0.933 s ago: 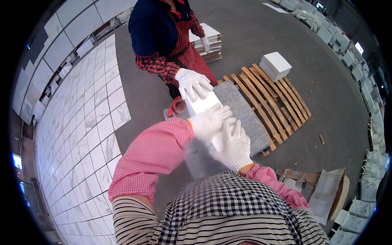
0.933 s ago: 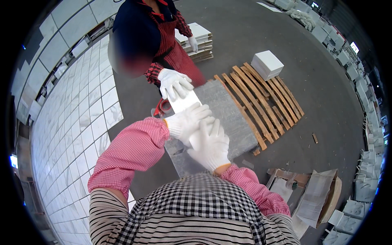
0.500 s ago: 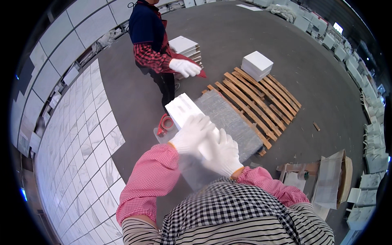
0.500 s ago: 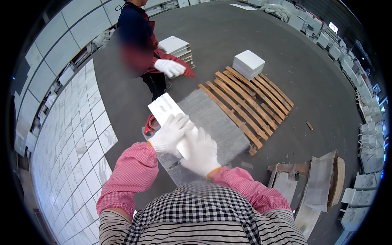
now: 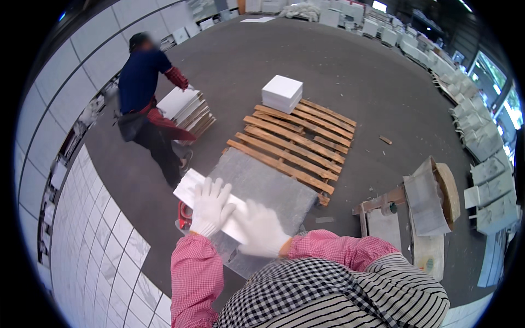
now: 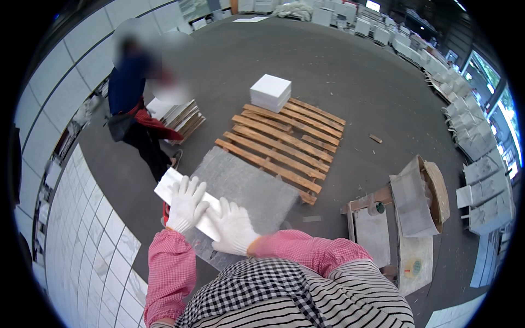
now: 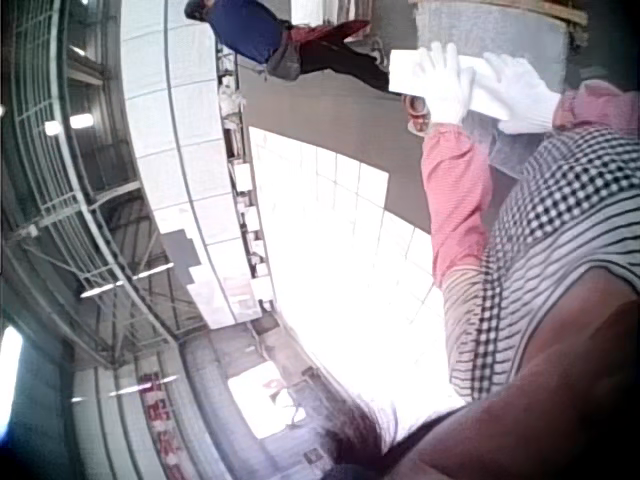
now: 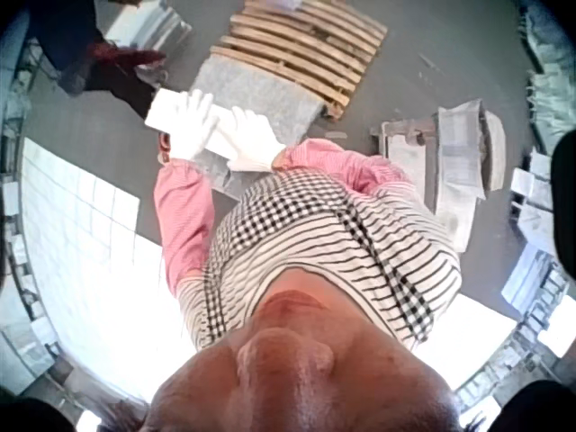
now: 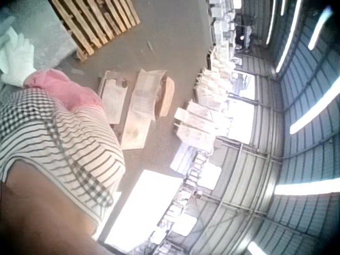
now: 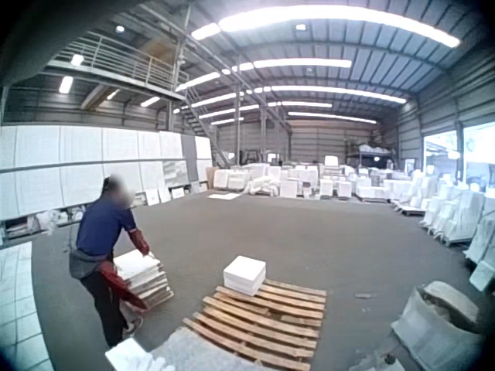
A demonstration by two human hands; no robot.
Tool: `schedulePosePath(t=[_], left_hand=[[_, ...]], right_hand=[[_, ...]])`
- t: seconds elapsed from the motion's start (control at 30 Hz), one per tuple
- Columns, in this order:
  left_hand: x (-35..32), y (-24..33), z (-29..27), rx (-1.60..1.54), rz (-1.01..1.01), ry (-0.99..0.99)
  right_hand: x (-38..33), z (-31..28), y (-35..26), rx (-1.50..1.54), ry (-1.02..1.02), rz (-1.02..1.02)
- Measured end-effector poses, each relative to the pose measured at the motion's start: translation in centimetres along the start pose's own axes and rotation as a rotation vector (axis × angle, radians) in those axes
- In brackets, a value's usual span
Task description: The person picks up white rectangular boxes and wraps them in clear plastic film. They smooth the film over the boxes and place the wrapped items on a wooden pallet. Another person is visible nearby handling similar boxes.
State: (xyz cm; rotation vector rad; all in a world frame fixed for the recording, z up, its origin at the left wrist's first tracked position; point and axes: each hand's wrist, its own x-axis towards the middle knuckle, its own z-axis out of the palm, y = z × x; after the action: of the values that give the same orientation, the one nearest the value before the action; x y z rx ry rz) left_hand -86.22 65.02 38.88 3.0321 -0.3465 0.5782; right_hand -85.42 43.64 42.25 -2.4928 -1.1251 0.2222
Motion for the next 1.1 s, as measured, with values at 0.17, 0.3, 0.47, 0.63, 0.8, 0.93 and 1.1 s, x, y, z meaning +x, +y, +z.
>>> schedulePosePath(t=[0.17,0.3,0.47,0.63,0.8,0.93,1.1], left_hand=[[1.0,0.5,-0.2,-0.131,-0.031,0.032],[1.6,0.8,-0.3,-0.156,-0.041,0.073],[2.2,1.5,-0.6,-0.209,-0.026,0.089],[2.5,1.8,-1.3,-0.222,-0.028,0.078],[2.3,1.4,-1.3,-0.233,-0.041,0.075],[1.7,1.1,-0.8,-0.204,-0.037,0.092],[1.8,1.2,-1.1,-0.203,-0.054,0.057]], right_hand=[[0.0,-0.3,0.5,0.035,-0.037,0.011],[-0.1,-0.8,0.6,0.052,-0.038,0.016],[-0.5,0.1,1.4,0.020,0.088,-0.046],[-0.5,-0.4,1.1,0.050,0.054,-0.028],[-0.3,-0.9,1.0,0.097,-0.038,-0.005],[-0.4,-1.5,0.5,0.090,-0.085,0.013],[-0.3,-1.8,0.3,0.071,-0.124,0.036]])
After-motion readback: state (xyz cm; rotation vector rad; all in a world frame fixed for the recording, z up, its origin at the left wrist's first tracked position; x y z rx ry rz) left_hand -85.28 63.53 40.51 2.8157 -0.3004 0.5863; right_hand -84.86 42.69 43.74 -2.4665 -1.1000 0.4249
